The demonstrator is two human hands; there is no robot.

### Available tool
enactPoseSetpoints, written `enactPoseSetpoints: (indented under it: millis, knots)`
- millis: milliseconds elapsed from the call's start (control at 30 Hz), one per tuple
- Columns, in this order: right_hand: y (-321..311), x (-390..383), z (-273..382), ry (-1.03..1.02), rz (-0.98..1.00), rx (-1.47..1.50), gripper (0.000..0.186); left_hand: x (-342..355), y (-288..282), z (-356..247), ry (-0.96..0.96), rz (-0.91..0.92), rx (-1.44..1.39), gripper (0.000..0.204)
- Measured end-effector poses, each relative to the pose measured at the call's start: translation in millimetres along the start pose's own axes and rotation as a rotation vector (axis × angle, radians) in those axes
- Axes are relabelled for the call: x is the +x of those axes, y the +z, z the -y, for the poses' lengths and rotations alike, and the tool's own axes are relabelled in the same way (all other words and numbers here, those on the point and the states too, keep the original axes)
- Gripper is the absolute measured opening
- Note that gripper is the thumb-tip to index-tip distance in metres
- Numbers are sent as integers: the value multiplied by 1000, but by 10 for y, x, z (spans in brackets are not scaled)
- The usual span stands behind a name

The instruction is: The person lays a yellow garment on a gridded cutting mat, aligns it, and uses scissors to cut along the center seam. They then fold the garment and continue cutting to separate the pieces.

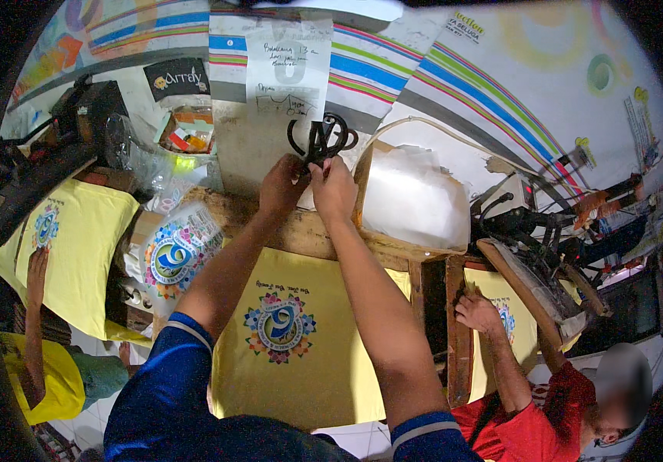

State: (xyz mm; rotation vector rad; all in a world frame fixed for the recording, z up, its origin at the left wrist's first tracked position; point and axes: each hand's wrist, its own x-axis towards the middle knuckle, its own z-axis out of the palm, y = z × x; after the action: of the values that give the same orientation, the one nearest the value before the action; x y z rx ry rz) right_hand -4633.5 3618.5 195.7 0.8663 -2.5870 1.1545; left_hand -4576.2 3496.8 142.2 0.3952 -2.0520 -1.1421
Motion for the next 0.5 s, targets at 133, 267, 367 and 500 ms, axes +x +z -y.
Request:
enactPoseSetpoints:
  millis: [133, 267, 367, 500]
  knots:
    - [-5, -231, -102, -21, 14, 444, 24, -51, -21, 8, 80, -7, 60, 36]
    - [-160, -430, -91, -41, -166, 429, 19, -173, -64, -54, 19, 59, -66, 35]
    - [-333, -550, 67, 19, -103, 557, 17, -286, -106, -242, -51, 64, -242, 35]
    - [-495, -593, 358, -49, -79, 717, 20, -389, -146, -556, -130, 38, -217, 37]
